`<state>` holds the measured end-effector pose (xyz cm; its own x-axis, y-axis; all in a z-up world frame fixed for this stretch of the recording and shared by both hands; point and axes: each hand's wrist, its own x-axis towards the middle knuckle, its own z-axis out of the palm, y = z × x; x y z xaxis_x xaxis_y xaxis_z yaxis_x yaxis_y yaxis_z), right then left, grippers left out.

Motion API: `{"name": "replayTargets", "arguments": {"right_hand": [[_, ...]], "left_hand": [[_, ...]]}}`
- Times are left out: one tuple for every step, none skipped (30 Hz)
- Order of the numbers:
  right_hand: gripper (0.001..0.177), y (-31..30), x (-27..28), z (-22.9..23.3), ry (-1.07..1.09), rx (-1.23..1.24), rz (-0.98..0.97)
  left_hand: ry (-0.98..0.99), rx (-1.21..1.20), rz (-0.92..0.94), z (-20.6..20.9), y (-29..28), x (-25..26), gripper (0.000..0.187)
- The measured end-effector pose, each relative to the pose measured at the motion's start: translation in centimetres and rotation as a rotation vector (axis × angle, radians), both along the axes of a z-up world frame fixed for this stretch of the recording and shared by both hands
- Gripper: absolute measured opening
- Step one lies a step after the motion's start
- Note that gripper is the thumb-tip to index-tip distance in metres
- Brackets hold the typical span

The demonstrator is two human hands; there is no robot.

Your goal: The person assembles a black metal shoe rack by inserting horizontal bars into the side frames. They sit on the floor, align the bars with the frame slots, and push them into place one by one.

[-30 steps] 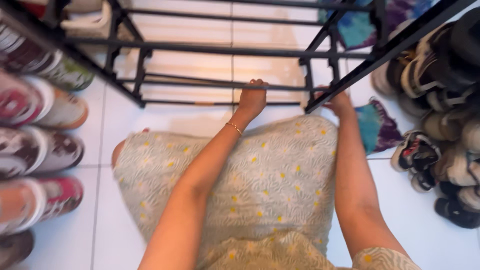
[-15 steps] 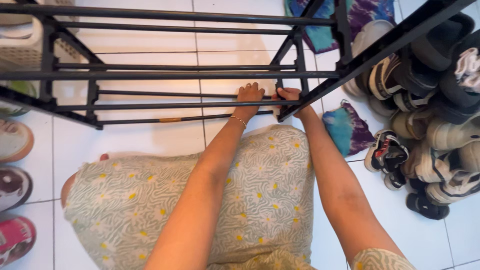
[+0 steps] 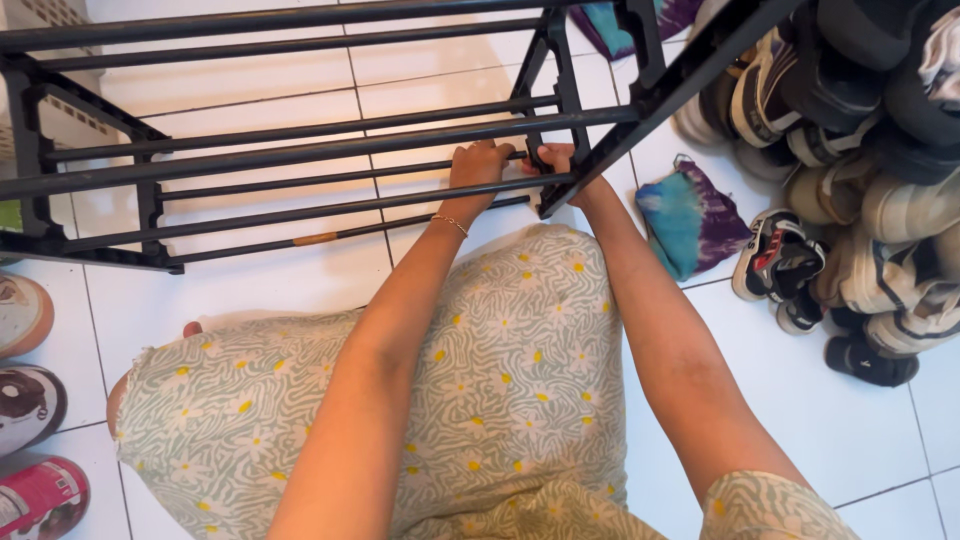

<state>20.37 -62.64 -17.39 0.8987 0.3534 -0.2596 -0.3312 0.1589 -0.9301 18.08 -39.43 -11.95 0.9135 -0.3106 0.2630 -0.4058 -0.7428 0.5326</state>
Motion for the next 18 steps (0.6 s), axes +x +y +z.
{"name": "replayTargets", "arguments": {"right_hand": [[0.036, 0.1, -0.2, 0.2, 0.009, 0.010, 0.006], [0.035, 0.3, -0.3, 0.5, 0.031, 0.025, -0.008], [0.035, 0.4, -0.5, 0.7, 0.053, 0.039, -0.023], [0.034, 0.6, -0.5, 1.0, 0.073, 0.053, -0.036], [0.034, 0.9, -0.5, 1.1, 0.080, 0.065, -0.035], [0.033, 1.1, -0.4, 1.0, 0.087, 0.074, -0.034], [0.033, 1.5, -0.2, 0.8, 0.095, 0.083, -0.033], [0.032, 1.7, 0.1, 0.6, 0.111, 0.072, -0.041], [0.031, 1.7, 0.1, 0.1, 0.126, 0.060, -0.050], [0.030, 1.5, 0.2, -0.4, 0.143, 0.049, -0.054], [0.027, 1.1, 0.2, -0.9, 0.166, 0.036, -0.091], [0.024, 0.8, 0.5, -1.2, 0.187, 0.026, -0.114], [0.021, 0.4, 0.4, -0.8, 0.208, 0.016, -0.138], [0.025, 0.7, 0.5, -0.6, 0.118, -0.056, -0.055], [0.031, 0.3, 0.4, -0.1, 0.024, -0.126, 0.026], [0.046, -0.9, -0.5, 0.7, -0.154, -0.210, 0.073], [0.029, -1.0, -0.7, 2.0, 0.091, -0.033, -0.106], [0.037, -2.4, -2.1, 4.0, 0.134, -0.312, -0.281]], "left_hand": [[0.009, -0.004, 0.003, 0.1, -0.1, -0.1, 0.018], [0.012, -0.001, 0.000, 0.2, -0.2, -0.1, 0.018], [0.014, 0.003, -0.002, 0.2, -0.2, -0.2, 0.018], [0.015, 0.006, -0.003, 0.1, -0.2, -0.2, 0.018], [0.017, 0.002, 0.004, -0.1, -0.1, -0.1, 0.018], [0.021, -0.004, 0.012, -0.4, 0.0, -0.1, 0.019], [0.024, -0.011, 0.020, -0.7, 0.3, 0.0, 0.019], [0.012, -0.014, 0.020, -1.1, 0.5, 0.2, 0.019], [-0.001, -0.016, 0.019, -1.4, 0.5, 0.3, 0.019], [-0.012, -0.019, 0.023, -1.7, 0.3, 0.4, 0.019], [0.002, 0.025, 0.008, -1.8, 0.0, 0.5, 0.018], [0.014, 0.072, 0.005, -1.7, -0.1, 0.6, 0.016], [0.028, 0.118, 0.003, -1.6, -0.4, 0.6, 0.014], [-0.058, 0.133, 0.038, -1.4, 0.2, 0.3, 0.020], [-0.144, 0.150, 0.073, -1.2, 0.7, -0.2, 0.027], [-0.217, 0.124, 0.114, -1.0, 1.2, -0.6, 0.035], [-0.292, 0.101, 0.154, -1.1, 2.3, -1.5, 0.043], [-0.146, 0.102, 0.119, -1.3, 3.4, -2.4, 0.040]]}}
